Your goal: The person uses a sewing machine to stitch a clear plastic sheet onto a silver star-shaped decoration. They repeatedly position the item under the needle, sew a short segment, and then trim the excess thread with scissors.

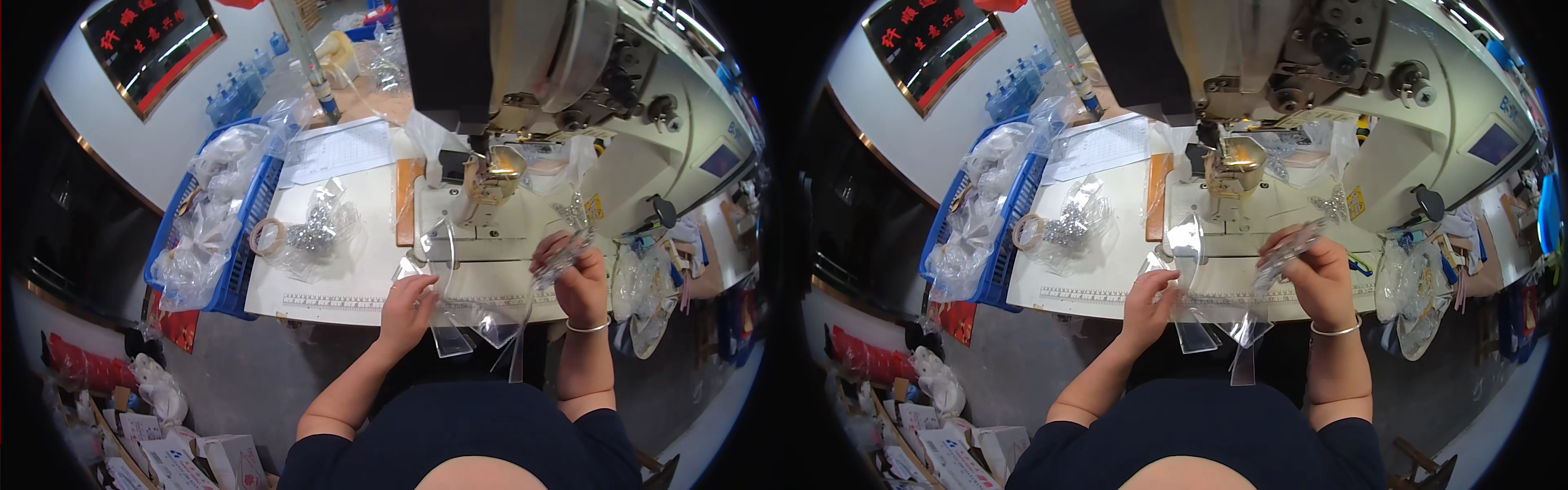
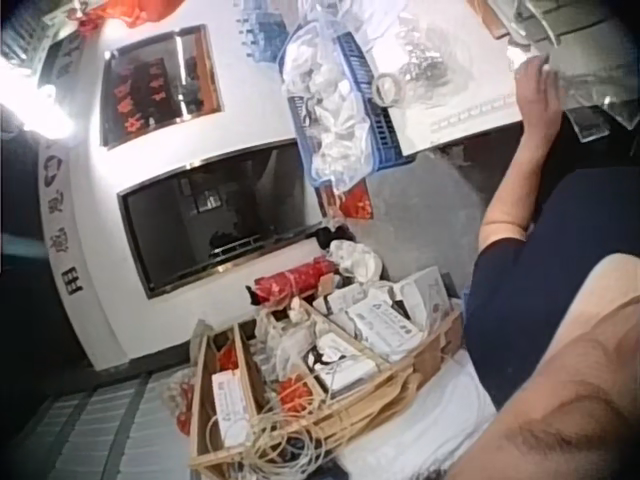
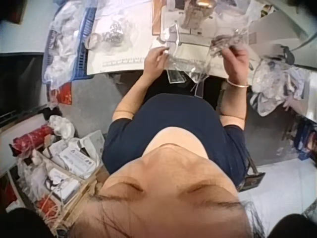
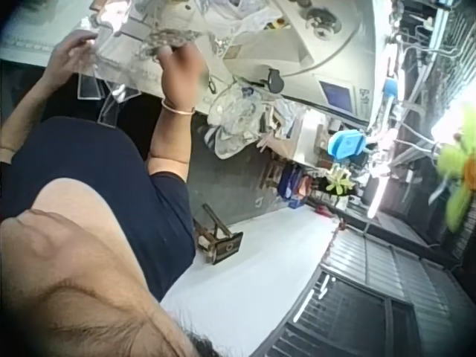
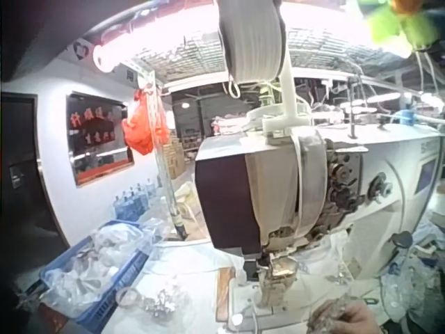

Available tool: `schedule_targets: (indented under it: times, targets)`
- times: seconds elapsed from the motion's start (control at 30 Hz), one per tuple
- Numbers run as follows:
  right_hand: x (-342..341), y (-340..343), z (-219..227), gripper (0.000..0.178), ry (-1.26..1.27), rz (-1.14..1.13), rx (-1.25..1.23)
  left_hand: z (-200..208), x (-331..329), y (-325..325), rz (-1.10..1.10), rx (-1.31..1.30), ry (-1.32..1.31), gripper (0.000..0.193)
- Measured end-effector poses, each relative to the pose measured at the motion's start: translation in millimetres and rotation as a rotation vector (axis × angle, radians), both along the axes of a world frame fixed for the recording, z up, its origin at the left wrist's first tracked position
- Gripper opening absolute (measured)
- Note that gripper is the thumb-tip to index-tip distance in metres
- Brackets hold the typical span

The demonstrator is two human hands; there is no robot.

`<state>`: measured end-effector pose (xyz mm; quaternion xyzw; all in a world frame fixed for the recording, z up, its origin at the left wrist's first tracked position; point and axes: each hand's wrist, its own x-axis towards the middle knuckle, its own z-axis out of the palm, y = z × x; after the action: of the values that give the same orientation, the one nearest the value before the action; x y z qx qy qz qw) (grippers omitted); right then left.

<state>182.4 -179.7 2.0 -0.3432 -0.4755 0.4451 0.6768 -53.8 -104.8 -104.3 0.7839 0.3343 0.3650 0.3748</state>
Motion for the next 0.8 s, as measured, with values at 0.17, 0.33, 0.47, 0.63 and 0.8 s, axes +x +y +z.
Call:
schedule_targets:
  times: [0.17,0.33,0.47,0.63,0.8]
  targets:
    - [-23.4,5.1,-4.4,0.008,-0.577,-0.067,-0.151,35.8,23.6,-21.4,-0.482,-0.664,-0.465,0.048]
    - [-35.9,20.3,-10.1,0.01,-0.714,-0.34,0.09,31.4,24.0,-11.2,-0.31,-1.004,-0.571,0.031]
    - [6.5,7.3,-45.4,0.01,-0.553,-0.465,-0.159,46.9,4.2,-10.2,-0.281,-1.21,-0.902,0.022]
    - [-7.3,3.9,-84.3,0.014,-0.423,-0.151,-0.556,69.5,15.9,-30.8,-0.383,-1.25,-0.919,0.02]
    - [-24.6,12.5,-85.8,0.013,0.013,0.055,-0.601,48.5,43.0,-34.8,-0.242,-1.038,-0.738,0.016]
